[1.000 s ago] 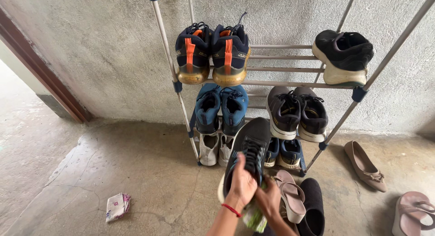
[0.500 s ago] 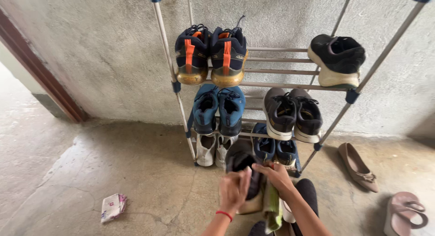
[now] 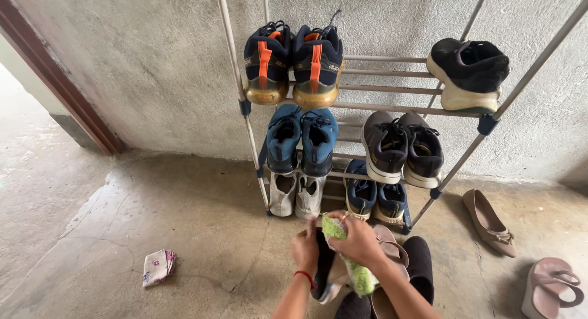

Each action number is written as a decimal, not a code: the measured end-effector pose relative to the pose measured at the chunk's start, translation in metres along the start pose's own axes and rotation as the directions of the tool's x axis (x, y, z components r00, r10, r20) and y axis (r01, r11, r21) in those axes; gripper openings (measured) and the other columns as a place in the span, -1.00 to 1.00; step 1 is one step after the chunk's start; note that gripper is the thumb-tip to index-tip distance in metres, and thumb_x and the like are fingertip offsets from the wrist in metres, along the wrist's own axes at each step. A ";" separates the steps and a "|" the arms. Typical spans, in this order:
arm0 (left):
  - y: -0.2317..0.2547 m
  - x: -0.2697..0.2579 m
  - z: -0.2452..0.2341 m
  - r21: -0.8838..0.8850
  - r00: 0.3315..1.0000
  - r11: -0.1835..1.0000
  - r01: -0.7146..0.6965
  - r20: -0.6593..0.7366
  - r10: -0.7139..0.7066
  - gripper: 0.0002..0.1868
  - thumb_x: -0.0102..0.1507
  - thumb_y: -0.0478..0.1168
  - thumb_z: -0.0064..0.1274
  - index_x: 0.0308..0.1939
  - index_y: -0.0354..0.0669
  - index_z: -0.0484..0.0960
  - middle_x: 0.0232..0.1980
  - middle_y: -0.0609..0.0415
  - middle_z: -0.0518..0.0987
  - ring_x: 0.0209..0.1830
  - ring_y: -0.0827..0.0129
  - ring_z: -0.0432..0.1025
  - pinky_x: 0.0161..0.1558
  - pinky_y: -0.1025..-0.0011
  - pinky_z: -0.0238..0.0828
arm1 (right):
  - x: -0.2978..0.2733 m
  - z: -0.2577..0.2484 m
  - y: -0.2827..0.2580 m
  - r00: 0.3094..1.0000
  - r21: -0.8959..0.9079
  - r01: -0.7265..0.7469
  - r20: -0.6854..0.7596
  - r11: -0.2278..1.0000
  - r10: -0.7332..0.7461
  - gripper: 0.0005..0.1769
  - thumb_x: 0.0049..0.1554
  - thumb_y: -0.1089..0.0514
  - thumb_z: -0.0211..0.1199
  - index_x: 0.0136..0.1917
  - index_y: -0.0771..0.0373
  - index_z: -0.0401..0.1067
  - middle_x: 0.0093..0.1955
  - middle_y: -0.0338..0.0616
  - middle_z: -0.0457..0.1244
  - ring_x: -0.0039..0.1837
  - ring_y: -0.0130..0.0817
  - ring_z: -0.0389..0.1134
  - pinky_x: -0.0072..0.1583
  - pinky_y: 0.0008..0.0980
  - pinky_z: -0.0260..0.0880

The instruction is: The person sits on the floor and wipes several pairs of shoes with a green cloth. They clean the exterior of each shoe, tie the laces on one pair, and place the shoes back on a metal shoe rack.

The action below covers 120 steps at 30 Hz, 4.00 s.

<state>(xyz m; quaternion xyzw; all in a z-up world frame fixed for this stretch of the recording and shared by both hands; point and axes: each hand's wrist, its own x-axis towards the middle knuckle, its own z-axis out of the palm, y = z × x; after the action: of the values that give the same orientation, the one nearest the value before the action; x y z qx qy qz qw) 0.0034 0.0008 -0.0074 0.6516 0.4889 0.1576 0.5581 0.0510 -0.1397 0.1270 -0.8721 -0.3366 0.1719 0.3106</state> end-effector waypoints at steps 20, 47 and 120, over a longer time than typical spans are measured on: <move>-0.074 0.085 0.014 -0.642 0.846 0.561 0.523 0.311 -0.433 -0.09 0.12 0.43 0.01 0.25 -0.26 0.49 0.13 -0.09 0.60 0.02 0.11 0.50 0.02 0.03 0.44 | -0.041 0.174 0.184 0.837 -0.248 0.335 -0.365 0.909 -0.408 -0.29 -0.11 0.31 0.39 0.34 0.09 0.41 0.36 -0.07 0.22 0.38 0.08 0.22 0.40 0.12 0.16; -0.213 0.022 -0.007 0.438 0.479 0.453 -0.776 0.877 -0.028 0.26 0.14 0.35 0.33 0.47 -0.61 0.08 0.42 -0.44 0.21 0.38 -0.13 0.19 0.30 0.15 0.17 | 0.014 0.147 0.188 0.883 0.193 -0.380 -0.217 0.905 0.417 -0.40 -0.12 0.23 0.42 0.23 0.08 0.53 -0.02 -0.02 0.38 -0.03 -0.22 0.39 0.09 -0.22 0.41; -0.255 0.036 0.104 -0.195 0.457 0.536 0.821 0.787 -0.414 -0.04 0.28 0.46 -0.16 0.32 -0.38 0.47 0.33 -0.19 0.57 0.38 0.07 0.44 0.36 0.22 0.35 | 0.013 0.237 0.267 0.644 0.621 -0.683 0.261 0.385 0.719 -0.26 -0.04 -0.14 0.46 0.26 0.38 0.47 0.06 0.03 0.44 0.05 -0.20 0.48 0.07 -0.23 0.51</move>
<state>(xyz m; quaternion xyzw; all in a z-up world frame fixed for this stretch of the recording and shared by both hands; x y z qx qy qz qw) -0.0192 -0.0553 -0.2789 0.2288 0.4014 -0.1753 0.8694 0.0677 -0.1846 -0.2273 -0.7598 0.1573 0.3730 0.5088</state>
